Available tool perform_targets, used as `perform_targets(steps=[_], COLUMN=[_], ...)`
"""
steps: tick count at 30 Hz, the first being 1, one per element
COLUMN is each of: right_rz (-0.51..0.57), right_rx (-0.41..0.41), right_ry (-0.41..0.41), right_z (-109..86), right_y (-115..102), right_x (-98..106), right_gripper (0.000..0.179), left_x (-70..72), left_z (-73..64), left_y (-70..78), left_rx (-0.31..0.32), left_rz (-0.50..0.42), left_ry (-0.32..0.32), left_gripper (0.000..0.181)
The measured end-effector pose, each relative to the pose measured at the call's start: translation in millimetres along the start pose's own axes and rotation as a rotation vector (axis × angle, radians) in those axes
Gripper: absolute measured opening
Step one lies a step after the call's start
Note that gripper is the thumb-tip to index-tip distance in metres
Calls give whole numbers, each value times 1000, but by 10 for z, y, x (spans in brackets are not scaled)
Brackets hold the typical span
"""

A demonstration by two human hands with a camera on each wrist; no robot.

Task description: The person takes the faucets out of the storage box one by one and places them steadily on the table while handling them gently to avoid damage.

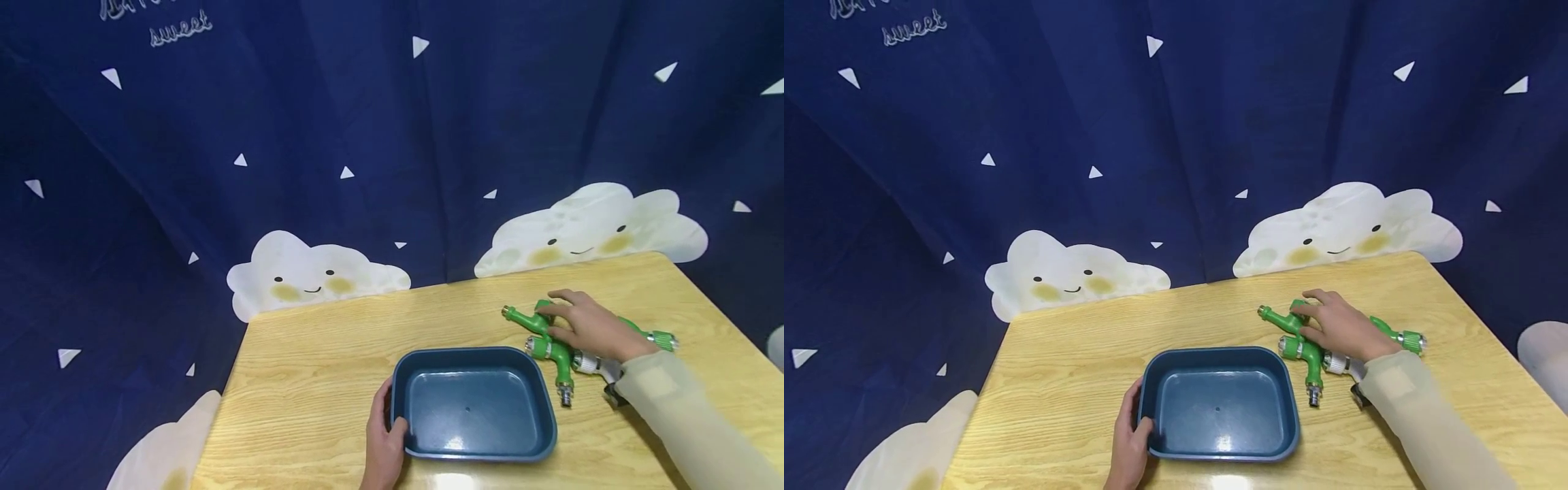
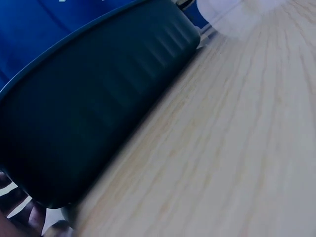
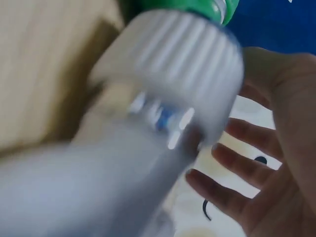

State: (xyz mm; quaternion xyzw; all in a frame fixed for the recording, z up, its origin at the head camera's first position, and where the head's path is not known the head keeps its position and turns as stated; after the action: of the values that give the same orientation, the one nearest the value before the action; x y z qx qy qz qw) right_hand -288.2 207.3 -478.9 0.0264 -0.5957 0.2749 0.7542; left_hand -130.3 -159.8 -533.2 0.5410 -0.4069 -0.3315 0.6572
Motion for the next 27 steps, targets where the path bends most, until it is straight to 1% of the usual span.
perform_targets(steps=[4, 7, 12, 15, 18, 20, 24, 25, 27], right_rz=[-29, -47, -71, -84, -89, -96, -116, -118, -118], right_rx=[0, 11, 45, 60, 73, 86, 93, 79, 31], right_ry=[53, 86, 129, 148, 186, 227, 292, 294, 289], right_z=[-62, -104, -177, -260, -364, -428, -538, -567, -631], right_y=[42, 60, 102, 143, 193, 224, 304, 336, 413], right_x=[107, 192, 302, 354, 430, 492, 603, 619, 647], right_gripper=[44, 45, 41, 41, 43, 44, 46, 47, 50], left_x=[14, 9, -1, 50, 189, 337, 695, 788, 963], left_z=[47, 94, 179, 240, 337, 430, 650, 707, 808], left_y=[11, 2, -12, 7, 49, 77, 128, 143, 194], left_rx=[-22, -13, 13, -5, -54, -84, -132, -148, -198], left_rz=[5, 17, 17, 3, 12, 57, 209, 258, 358], left_ry=[7, 5, -6, -1, 26, 47, 70, 72, 76], left_gripper=[67, 67, 65, 62, 58, 56, 55, 55, 57])
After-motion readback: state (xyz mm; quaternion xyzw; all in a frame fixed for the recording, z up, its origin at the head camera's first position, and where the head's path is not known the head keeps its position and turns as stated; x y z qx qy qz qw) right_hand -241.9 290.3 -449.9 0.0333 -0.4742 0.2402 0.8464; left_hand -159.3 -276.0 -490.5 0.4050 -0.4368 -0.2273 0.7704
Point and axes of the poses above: each hand's wrist, its own z-axis towards the middle knuckle, its own x-axis out of the back of the hand, y = z × x, the point moved 10 cm from there along z, towards the middle knuckle, and after that the axes turned 14 degrees about y, right-handed, at the moved point
